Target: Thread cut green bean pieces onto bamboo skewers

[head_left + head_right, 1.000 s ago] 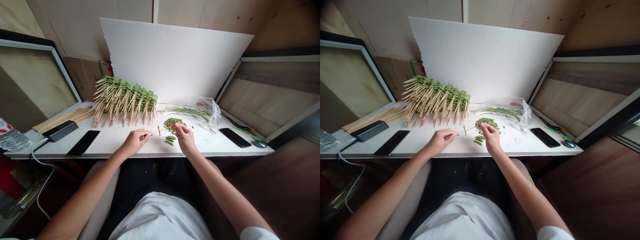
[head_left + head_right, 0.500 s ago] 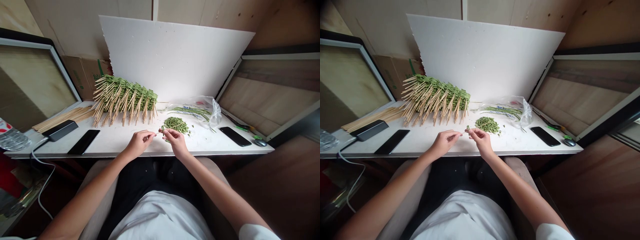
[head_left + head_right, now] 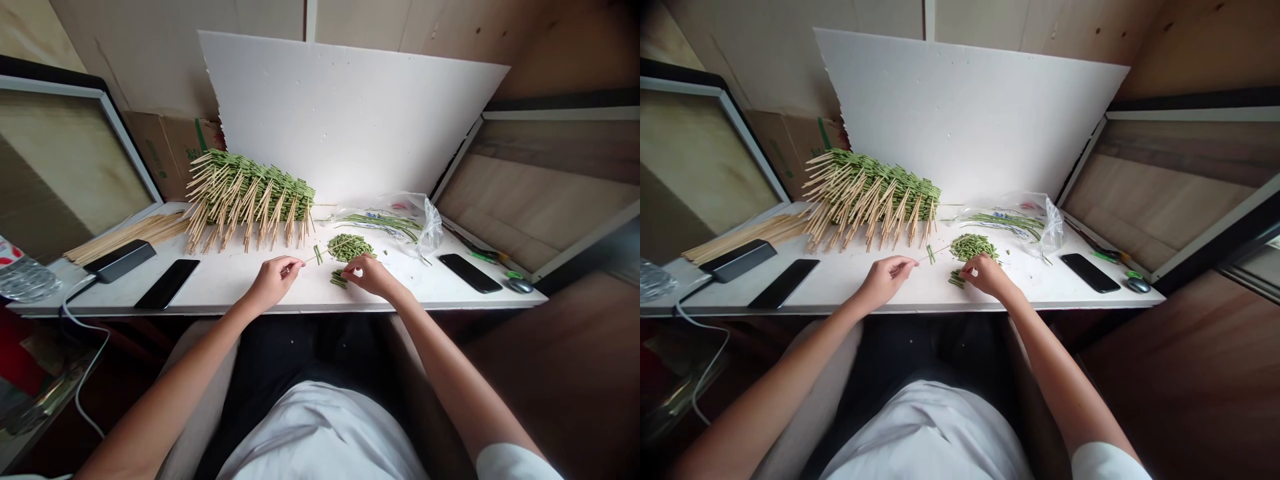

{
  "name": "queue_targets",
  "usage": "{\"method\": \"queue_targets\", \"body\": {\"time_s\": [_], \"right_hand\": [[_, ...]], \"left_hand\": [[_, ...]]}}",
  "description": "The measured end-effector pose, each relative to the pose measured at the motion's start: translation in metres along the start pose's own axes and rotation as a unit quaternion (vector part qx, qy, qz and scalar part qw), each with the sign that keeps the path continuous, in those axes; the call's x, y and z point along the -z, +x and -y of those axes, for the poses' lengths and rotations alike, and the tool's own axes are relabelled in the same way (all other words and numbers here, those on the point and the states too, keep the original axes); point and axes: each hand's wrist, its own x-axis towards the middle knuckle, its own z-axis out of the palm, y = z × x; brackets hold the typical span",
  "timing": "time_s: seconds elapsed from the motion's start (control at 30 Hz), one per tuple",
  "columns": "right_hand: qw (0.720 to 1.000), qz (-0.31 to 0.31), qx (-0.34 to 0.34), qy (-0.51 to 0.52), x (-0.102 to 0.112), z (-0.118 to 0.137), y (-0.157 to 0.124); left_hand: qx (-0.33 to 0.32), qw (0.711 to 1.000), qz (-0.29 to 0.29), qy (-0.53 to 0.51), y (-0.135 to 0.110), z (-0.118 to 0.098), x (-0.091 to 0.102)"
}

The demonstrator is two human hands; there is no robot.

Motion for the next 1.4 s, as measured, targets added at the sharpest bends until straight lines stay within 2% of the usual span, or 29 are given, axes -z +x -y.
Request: {"method": "queue_targets", "body": {"time_s": [0.1,0.37,0.47,0.57,0.63,0.73,0.8,0.87,1.07,1.4], "right_hand": [[1.000,0.016,0.002,0.016,-0.003,0.001,0.000],[0.994,-0.055,-0.010,0.094,-0.006,0.004,0.003],[0.980,-0.094,-0.039,0.172,0.001,0.009,0.005],[0.927,-0.145,-0.098,0.332,0.010,0.012,0.007],[0.872,-0.168,-0.132,0.441,0.016,0.014,0.008],[0.796,-0.176,-0.134,0.563,0.024,0.017,0.009],[0.764,-0.172,-0.124,0.609,0.027,0.018,0.009],[0.747,-0.167,-0.127,0.631,0.028,0.020,0.009],[0.727,-0.185,-0.145,0.646,0.022,0.023,0.010],[0.736,-0.173,-0.155,0.635,0.022,0.039,0.008]], "left_hand": [[-0.002,1.000,0.002,0.002,0.000,0.003,0.000],[-0.018,1.000,-0.001,0.022,0.000,0.004,0.000],[-0.016,1.000,-0.003,0.020,0.000,0.005,0.001],[-0.017,1.000,-0.006,0.019,0.001,0.004,0.004],[-0.022,1.000,-0.010,0.019,0.001,0.003,0.005],[-0.020,1.000,-0.013,0.017,0.000,0.001,0.005],[-0.017,1.000,-0.013,0.020,0.000,0.000,0.005],[-0.018,1.000,-0.011,0.023,-0.001,-0.001,0.005],[-0.023,0.999,-0.006,0.028,-0.002,-0.006,0.005],[-0.039,0.999,-0.008,0.037,-0.003,-0.009,0.004]]}}
